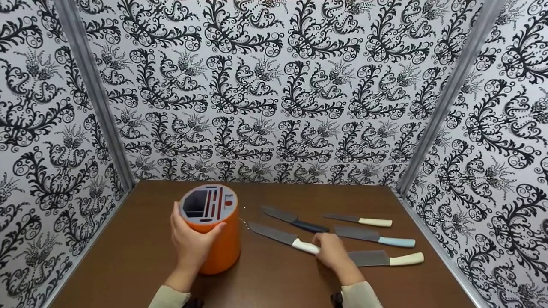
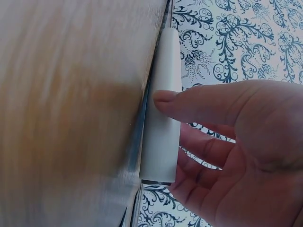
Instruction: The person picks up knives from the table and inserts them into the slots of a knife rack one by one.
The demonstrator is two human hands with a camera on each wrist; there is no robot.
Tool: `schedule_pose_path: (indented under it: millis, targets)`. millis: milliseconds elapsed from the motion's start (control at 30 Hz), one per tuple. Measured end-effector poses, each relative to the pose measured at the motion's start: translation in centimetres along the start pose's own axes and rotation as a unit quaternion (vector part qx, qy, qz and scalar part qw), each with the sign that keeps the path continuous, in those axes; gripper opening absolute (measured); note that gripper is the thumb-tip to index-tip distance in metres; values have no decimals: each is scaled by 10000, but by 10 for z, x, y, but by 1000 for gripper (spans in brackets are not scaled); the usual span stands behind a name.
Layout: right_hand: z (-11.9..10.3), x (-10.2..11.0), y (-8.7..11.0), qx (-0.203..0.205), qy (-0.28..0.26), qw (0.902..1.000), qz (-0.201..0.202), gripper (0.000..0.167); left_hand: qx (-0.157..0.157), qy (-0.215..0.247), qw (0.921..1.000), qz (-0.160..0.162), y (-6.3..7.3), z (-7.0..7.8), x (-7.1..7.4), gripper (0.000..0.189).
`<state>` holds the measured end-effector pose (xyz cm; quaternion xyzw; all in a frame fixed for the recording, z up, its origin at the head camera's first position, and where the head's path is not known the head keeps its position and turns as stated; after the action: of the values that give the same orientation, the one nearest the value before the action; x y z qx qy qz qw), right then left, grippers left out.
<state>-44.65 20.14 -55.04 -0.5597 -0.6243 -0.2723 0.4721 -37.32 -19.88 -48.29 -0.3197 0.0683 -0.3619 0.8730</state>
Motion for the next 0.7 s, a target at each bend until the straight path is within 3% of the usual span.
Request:
schedule_pose_path:
  millis: [300, 533, 700]
  targets:
    - [-4, 2, 3, 331, 153, 9991, 228, 29, 58, 57, 9999, -114, 1, 1, 0, 134]
    - [-3, 4, 4, 154, 81, 9997, -150, 27, 80, 18, 9999, -120, 0, -1, 0, 136]
    - [-2, 17, 4, 64, -11, 9995, -304, 29, 97, 6, 9998, -150, -1, -1, -1, 136]
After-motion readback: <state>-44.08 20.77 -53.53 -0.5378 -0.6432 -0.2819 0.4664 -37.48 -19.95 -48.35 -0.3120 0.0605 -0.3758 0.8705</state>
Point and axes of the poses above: each hand's wrist, its own y-axis away from the middle knuckle, its own x-axis out of the back of the hand, z = x × y, the point moved 6 cm from there along -y, towards the middle knuckle, and after that the axes turned 1 degree about -x, right-handed, at the moved point
